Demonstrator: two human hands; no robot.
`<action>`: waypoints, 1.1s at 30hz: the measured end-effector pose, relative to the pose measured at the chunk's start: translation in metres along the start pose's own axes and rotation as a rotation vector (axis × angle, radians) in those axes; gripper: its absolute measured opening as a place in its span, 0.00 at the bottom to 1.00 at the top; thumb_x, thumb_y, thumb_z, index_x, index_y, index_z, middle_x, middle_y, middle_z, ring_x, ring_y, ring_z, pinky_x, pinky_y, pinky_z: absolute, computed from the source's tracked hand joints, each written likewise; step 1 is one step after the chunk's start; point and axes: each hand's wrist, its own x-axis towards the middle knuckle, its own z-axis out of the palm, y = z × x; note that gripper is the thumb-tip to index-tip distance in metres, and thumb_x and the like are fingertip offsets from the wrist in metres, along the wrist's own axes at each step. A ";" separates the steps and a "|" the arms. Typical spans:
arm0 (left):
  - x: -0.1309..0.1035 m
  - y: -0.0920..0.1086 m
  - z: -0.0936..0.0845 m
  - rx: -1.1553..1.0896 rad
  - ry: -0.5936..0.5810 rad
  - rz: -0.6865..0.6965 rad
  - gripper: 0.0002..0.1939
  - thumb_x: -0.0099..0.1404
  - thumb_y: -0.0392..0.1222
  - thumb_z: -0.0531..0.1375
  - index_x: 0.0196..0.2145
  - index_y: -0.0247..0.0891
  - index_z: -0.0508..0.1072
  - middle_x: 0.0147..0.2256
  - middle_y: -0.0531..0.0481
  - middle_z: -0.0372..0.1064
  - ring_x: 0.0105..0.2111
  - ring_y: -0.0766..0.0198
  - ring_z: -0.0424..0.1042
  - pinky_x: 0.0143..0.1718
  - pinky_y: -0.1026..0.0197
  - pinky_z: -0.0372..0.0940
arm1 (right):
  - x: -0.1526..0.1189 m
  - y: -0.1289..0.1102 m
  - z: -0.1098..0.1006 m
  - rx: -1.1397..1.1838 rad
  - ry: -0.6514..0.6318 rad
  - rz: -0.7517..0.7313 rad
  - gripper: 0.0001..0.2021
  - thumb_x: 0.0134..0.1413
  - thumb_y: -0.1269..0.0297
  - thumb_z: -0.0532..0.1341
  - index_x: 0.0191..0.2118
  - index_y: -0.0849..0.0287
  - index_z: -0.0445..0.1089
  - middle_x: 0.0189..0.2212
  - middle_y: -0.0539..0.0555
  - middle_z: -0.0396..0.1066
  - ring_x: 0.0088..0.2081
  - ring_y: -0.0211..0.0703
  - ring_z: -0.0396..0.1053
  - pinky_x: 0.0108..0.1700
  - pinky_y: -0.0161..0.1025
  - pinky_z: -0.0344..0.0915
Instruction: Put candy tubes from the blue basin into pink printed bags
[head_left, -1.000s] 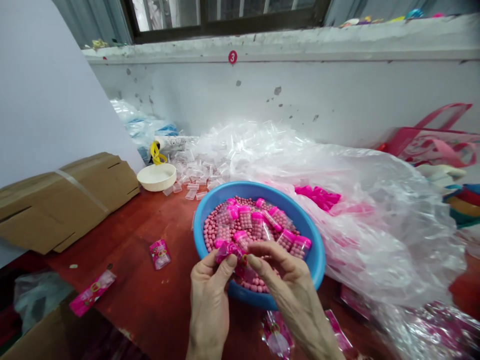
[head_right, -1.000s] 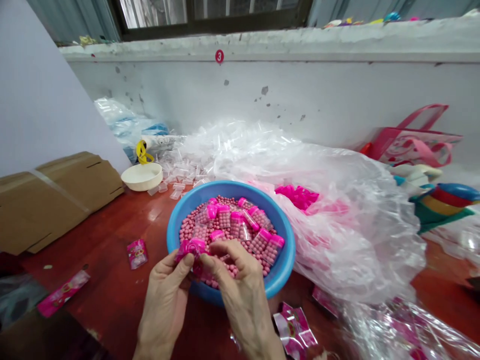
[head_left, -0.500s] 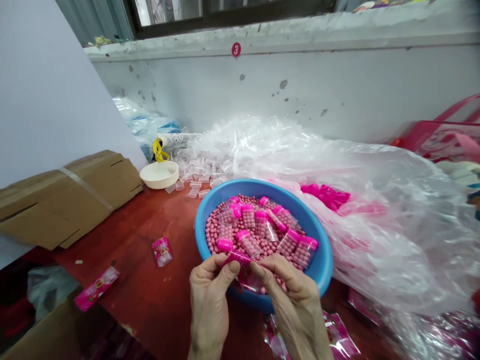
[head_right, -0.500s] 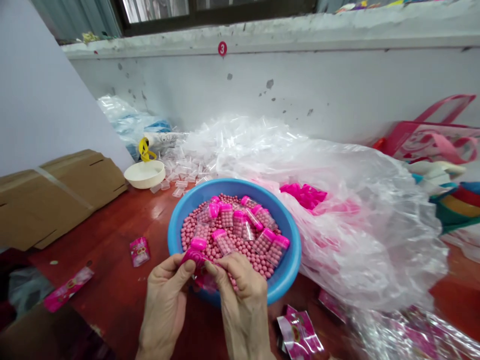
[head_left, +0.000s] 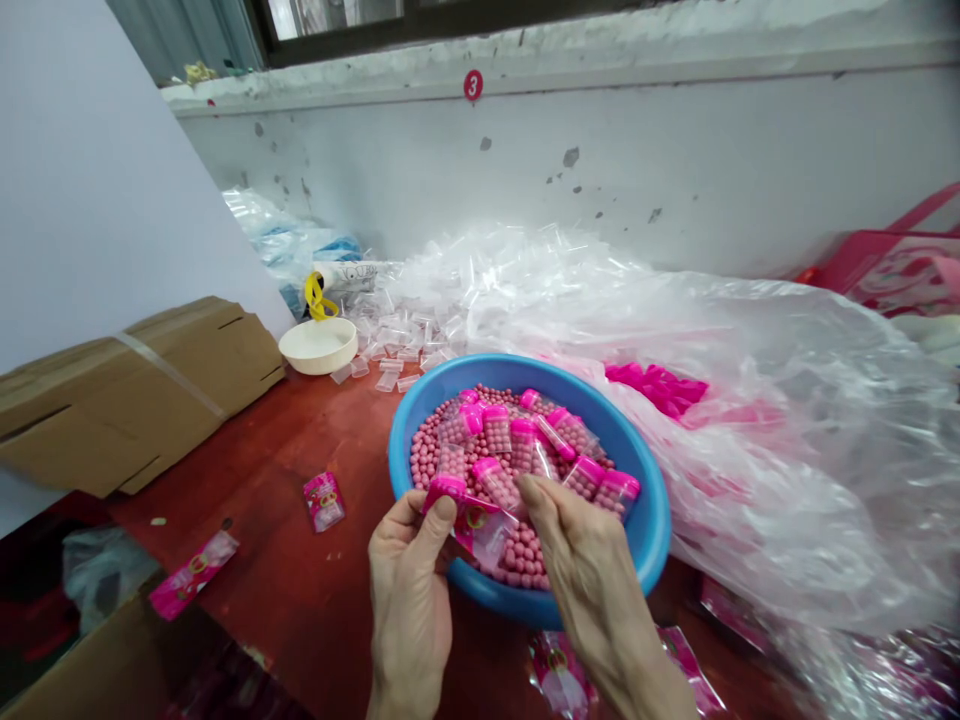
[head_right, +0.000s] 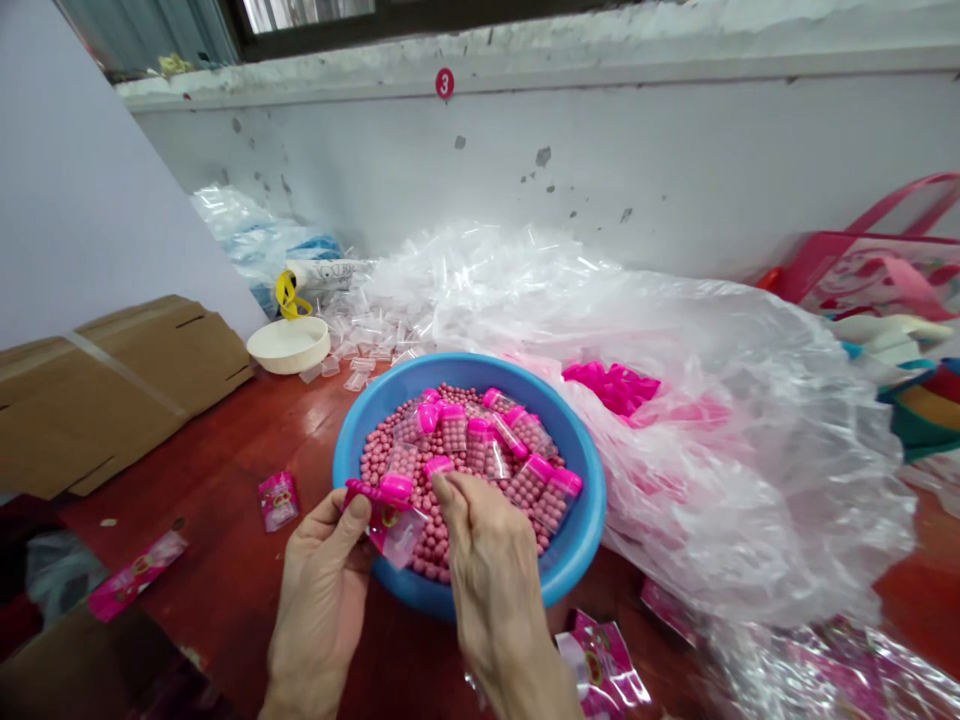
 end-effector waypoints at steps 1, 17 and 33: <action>0.002 0.000 0.000 -0.023 0.017 0.006 0.12 0.42 0.37 0.74 0.22 0.35 0.75 0.20 0.55 0.74 0.20 0.71 0.70 0.23 0.71 0.66 | 0.009 0.005 0.005 -0.042 -0.014 0.012 0.19 0.66 0.56 0.48 0.30 0.59 0.69 0.24 0.53 0.72 0.26 0.42 0.71 0.30 0.37 0.67; 0.011 0.006 0.000 -0.120 0.057 -0.003 0.11 0.45 0.39 0.73 0.26 0.34 0.76 0.25 0.50 0.79 0.23 0.66 0.75 0.27 0.64 0.72 | 0.019 0.026 0.010 0.288 -0.101 0.171 0.12 0.57 0.53 0.58 0.30 0.56 0.60 0.18 0.45 0.62 0.20 0.40 0.65 0.23 0.38 0.65; 0.001 -0.001 0.006 -0.105 0.067 0.027 0.12 0.45 0.40 0.73 0.26 0.35 0.75 0.24 0.52 0.77 0.22 0.70 0.73 0.27 0.69 0.69 | -0.040 -0.020 -0.002 0.795 0.130 0.417 0.15 0.44 0.51 0.67 0.32 0.55 0.67 0.21 0.46 0.68 0.22 0.36 0.65 0.24 0.31 0.65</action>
